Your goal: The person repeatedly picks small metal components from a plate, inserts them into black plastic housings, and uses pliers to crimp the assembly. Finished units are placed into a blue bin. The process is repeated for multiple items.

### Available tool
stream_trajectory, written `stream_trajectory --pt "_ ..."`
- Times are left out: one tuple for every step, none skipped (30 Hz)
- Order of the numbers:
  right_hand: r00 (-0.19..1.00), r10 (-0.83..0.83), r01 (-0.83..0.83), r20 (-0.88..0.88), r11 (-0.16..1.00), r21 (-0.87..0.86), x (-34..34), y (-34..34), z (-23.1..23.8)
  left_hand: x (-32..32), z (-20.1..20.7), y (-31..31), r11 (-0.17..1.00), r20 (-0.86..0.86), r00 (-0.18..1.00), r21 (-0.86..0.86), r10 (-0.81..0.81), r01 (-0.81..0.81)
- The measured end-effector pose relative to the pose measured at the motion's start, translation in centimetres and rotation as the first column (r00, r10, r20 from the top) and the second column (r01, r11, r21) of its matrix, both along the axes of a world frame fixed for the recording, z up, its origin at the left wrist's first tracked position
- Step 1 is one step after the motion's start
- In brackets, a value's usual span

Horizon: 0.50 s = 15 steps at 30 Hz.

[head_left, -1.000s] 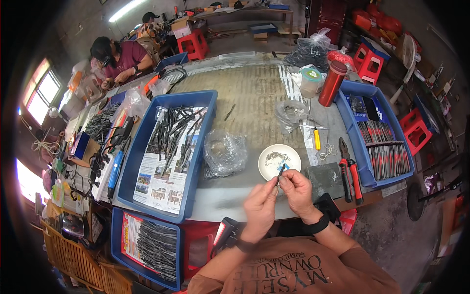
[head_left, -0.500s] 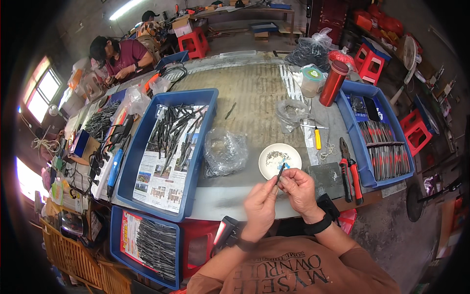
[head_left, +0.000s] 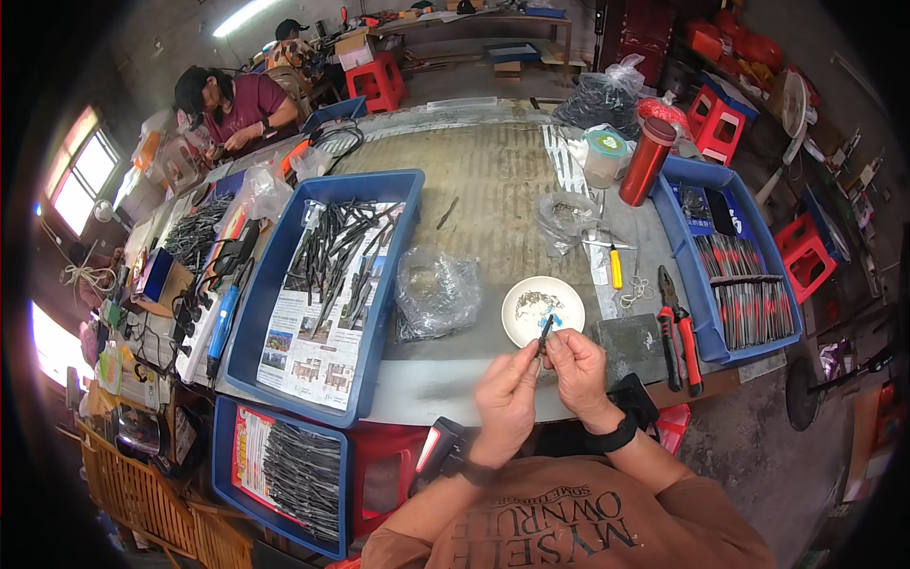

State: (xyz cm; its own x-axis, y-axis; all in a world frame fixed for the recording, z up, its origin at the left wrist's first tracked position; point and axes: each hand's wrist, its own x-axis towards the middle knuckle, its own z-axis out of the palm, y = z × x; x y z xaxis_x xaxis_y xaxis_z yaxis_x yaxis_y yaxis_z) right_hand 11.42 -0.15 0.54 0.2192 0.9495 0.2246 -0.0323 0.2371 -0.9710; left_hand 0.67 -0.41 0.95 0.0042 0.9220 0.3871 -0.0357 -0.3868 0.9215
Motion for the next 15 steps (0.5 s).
stream_trajectory --pt "1.0 0.004 -0.004 -0.001 1.0 0.007 0.01 -0.03 -0.01 -0.03 0.03 -0.01 1.0 0.011 1.0 -0.003 -0.004 0.004" --pt "1.0 0.016 -0.016 -0.018 0.999 0.028 0.04 -0.06 0.0 -0.04 0.07 -0.02 1.0 0.013 1.0 -0.01 -0.005 0.005" --pt "1.0 0.019 -0.019 -0.009 1.0 0.01 0.14 -0.09 0.02 -0.01 0.1 -0.04 1.0 0.023 1.0 -0.021 -0.008 0.008" --pt "0.999 0.029 -0.029 -0.017 1.0 0.005 0.23 -0.12 0.04 0.01 0.13 -0.05 0.999 0.039 0.999 -0.035 -0.014 0.015" --pt "0.999 0.039 -0.039 -0.024 0.999 0.001 0.35 -0.15 0.06 0.01 0.16 -0.03 1.0 0.025 1.0 -0.022 -0.009 0.01" --pt "0.999 0.045 -0.045 -0.024 0.999 0.0 0.48 -0.16 0.08 -0.01 0.18 0.0 1.0 0.017 1.0 -0.013 -0.008 0.008" --pt "0.998 0.052 -0.052 -0.023 0.999 0.001 0.6 -0.16 0.07 -0.02 0.19 0.02 1.0 0.013 1.0 -0.001 -0.007 0.007" --pt "0.998 0.059 -0.059 -0.023 0.998 0.001 0.7 -0.14 0.04 -0.02 0.19 0.04 1.0 0.01 1.0 -0.006 -0.005 0.005" --pt "0.996 0.063 -0.064 -0.057 0.998 -0.01 0.76 -0.11 -0.01 -0.01 0.19 0.03 1.0 0.009 1.0 -0.009 -0.004 0.004" --pt "0.994 0.067 -0.069 -0.091 0.997 -0.021 0.81 -0.06 -0.08 -0.02 0.18 0.03 1.0 0.009 1.0 -0.011 -0.002 0.002" --pt "0.989 0.069 -0.073 -0.132 0.997 -0.024 0.83 0.0 -0.16 -0.02 0.16 0.02 1.0 0.018 1.0 -0.023 -0.007 0.007" --pt "0.985 0.075 -0.08 -0.153 0.996 -0.027 0.82 0.06 -0.25 -0.03 0.12 -0.01 0.999 0.027 1.0 -0.036 -0.011 0.012" --pt "0.98 0.08 -0.086 -0.181 0.996 -0.022 0.82 0.11 -0.33 -0.04 0.08 -0.03 0.999 0.04 0.999 -0.049 -0.017 0.019" --pt "0.97 0.093 -0.095 -0.223 0.995 0.001 0.78 0.13 -0.4 -0.05 0.03 -0.03 0.999 0.037 0.999 -0.044 -0.016 0.017" --pt "0.975 0.084 -0.088 -0.204 0.996 -0.01 0.78 0.17 -0.44 -0.05 -0.02 -0.01 0.999 0.036 0.999 -0.039 -0.016 0.017"
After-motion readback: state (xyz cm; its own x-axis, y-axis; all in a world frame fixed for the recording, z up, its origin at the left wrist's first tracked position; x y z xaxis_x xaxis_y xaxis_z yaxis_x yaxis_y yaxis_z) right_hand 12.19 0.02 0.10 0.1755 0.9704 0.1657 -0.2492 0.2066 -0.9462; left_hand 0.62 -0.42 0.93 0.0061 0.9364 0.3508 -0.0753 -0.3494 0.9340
